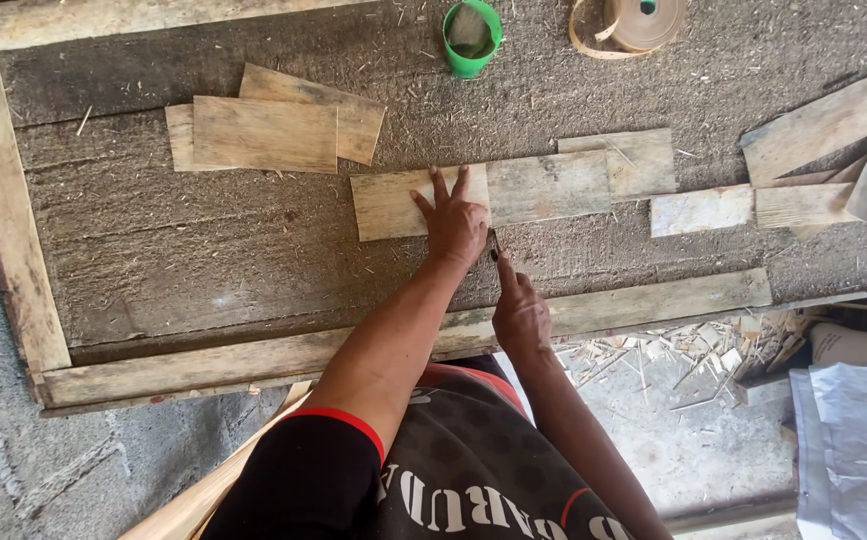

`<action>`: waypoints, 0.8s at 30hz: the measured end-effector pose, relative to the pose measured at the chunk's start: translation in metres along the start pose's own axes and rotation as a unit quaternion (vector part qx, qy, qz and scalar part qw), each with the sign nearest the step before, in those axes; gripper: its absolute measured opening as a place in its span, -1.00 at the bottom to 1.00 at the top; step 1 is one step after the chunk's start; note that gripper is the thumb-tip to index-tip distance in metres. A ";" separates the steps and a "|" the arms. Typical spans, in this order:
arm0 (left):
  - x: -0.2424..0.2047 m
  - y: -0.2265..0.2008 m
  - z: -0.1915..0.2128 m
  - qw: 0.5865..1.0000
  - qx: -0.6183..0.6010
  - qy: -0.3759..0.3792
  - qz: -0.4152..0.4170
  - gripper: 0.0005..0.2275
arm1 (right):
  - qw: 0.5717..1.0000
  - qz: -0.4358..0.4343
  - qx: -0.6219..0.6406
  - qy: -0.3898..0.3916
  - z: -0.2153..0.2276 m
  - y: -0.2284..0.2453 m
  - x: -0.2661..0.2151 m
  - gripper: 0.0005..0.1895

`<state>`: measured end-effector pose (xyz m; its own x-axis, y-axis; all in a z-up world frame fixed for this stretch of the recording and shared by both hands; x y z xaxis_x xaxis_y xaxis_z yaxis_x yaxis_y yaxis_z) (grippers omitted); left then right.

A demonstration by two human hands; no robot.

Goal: The person is cutting and trimming thin pieces of wood veneer using a red utility knife on a workbench.

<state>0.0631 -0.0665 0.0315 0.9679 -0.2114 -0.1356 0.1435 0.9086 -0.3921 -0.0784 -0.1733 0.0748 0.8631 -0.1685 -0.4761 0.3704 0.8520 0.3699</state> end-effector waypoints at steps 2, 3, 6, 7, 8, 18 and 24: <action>0.002 -0.001 0.005 1.000 0.018 0.013 0.002 -0.91 | 1.000 -0.003 0.007 0.009 0.015 0.004 -0.002 -0.25; -0.001 -0.001 0.001 1.000 0.018 0.012 0.000 -0.91 | 1.000 -0.004 0.007 0.007 0.015 -0.002 -0.001 -0.25; -0.002 0.000 0.002 1.000 0.025 0.009 -0.007 -0.91 | 0.999 0.016 0.047 -0.002 0.021 -0.003 0.010 -0.43; -0.004 -0.001 0.006 0.999 0.033 0.031 -0.003 -0.88 | 0.997 0.040 0.066 -0.025 0.026 0.005 0.012 -0.47; -0.002 -0.003 0.010 0.998 0.040 0.051 -0.001 -0.84 | 0.993 0.064 0.084 -0.050 0.033 0.012 0.015 -0.52; -0.002 -0.002 0.017 0.995 0.050 0.081 0.023 -0.88 | 0.991 0.068 0.072 -0.086 0.020 0.037 0.100 -0.29; 0.000 -0.001 0.014 0.991 0.089 0.103 0.015 -0.91 | 0.994 0.053 0.056 -0.074 0.011 0.031 0.102 -0.27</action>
<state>0.0655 -0.0620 0.0448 0.9122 -0.2365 -0.3347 0.1681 0.9607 -0.2209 0.0250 -0.1702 0.0466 0.9376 -0.1580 -0.3097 0.3023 0.8104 0.5018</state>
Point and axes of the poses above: each hand's wrist, its own x-axis towards the middle knuckle, its own z-axis out of the back of the hand, y = z × x, the point moved 5 cm from there along x, towards the middle knuckle, and after that the axes turned 8 degrees about x, right-handed, at the moved point
